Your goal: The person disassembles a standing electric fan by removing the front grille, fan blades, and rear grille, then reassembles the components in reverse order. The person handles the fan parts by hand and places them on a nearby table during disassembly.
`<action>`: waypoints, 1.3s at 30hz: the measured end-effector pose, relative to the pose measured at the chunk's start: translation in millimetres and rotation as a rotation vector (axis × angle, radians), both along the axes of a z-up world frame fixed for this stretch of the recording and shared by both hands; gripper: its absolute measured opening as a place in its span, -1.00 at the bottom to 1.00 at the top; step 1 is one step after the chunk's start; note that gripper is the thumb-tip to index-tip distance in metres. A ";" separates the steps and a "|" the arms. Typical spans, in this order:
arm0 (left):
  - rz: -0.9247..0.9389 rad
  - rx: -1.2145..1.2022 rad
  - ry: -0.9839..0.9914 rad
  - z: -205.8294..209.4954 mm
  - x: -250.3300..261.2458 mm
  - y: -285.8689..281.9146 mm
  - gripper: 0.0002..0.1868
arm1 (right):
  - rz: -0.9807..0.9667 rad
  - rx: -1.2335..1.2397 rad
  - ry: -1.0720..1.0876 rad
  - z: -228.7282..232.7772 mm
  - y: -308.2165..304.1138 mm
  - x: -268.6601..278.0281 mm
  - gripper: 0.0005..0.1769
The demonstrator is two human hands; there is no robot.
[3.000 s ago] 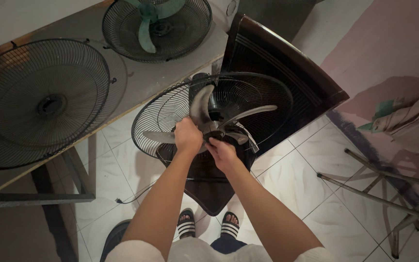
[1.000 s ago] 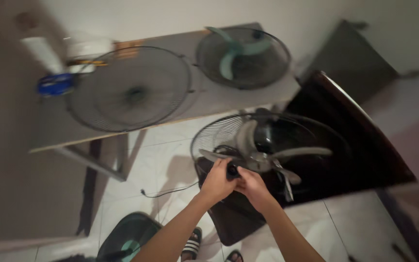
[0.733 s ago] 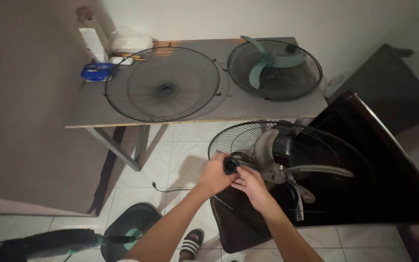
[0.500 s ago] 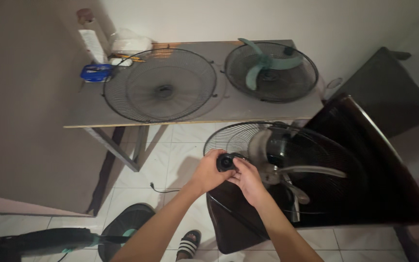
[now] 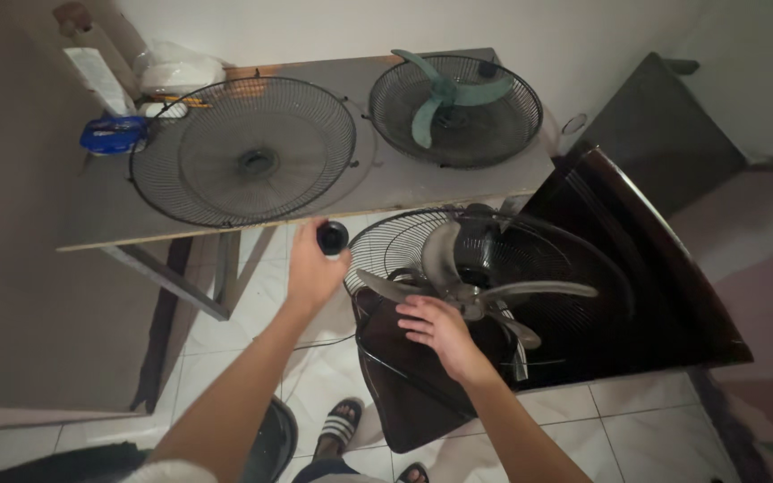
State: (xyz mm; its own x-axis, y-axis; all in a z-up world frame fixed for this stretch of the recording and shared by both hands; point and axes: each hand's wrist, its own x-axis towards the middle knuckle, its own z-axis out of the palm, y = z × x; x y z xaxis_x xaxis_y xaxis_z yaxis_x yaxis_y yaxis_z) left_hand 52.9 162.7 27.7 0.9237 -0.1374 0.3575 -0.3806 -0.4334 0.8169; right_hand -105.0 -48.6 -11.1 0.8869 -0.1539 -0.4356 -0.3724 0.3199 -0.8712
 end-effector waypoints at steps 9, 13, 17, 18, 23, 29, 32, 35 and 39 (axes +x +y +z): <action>-0.288 0.293 0.469 -84.4 123.6 -20.6 -0.42 | 0.007 -0.034 0.210 -9.0 21.4 43.4 -0.51; -0.403 0.264 0.378 -115.9 159.4 -36.4 -0.24 | 0.178 -0.092 0.173 13.8 46.5 67.6 -0.50; -0.460 0.293 0.349 -132.8 180.0 -46.2 -0.23 | 0.226 -0.067 0.068 40.0 73.2 106.5 -0.49; -0.476 0.302 0.330 -133.0 186.2 -49.3 -0.22 | 0.212 -0.044 0.033 47.0 78.1 118.5 -0.49; -0.540 0.418 0.506 -135.1 211.2 -59.4 -0.25 | 0.143 -0.018 0.029 73.6 103.7 153.3 -0.51; -0.597 0.228 0.284 -163.5 238.9 -70.8 -0.42 | 0.007 0.009 -0.041 87.8 104.5 182.0 -0.57; -0.611 0.152 0.290 -175.8 247.4 -83.8 -0.40 | -0.094 -0.027 -0.024 86.9 101.3 211.0 -0.61; -0.574 0.046 0.214 -177.3 255.1 -101.6 -0.28 | -0.213 -0.194 0.043 80.6 92.6 254.8 -0.60; -0.526 0.148 0.356 -181.8 257.0 -115.6 -0.08 | -0.334 -0.545 -0.035 67.0 74.9 310.1 -0.55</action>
State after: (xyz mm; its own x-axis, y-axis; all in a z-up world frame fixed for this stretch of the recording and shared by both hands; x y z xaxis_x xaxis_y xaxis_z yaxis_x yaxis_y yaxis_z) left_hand 309.9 47.1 -154.1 0.7782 -0.6278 -0.0156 -0.2898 -0.3809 0.8780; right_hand 205.1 26.3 55.9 0.7653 -0.6156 -0.1882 -0.2976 -0.0791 -0.9514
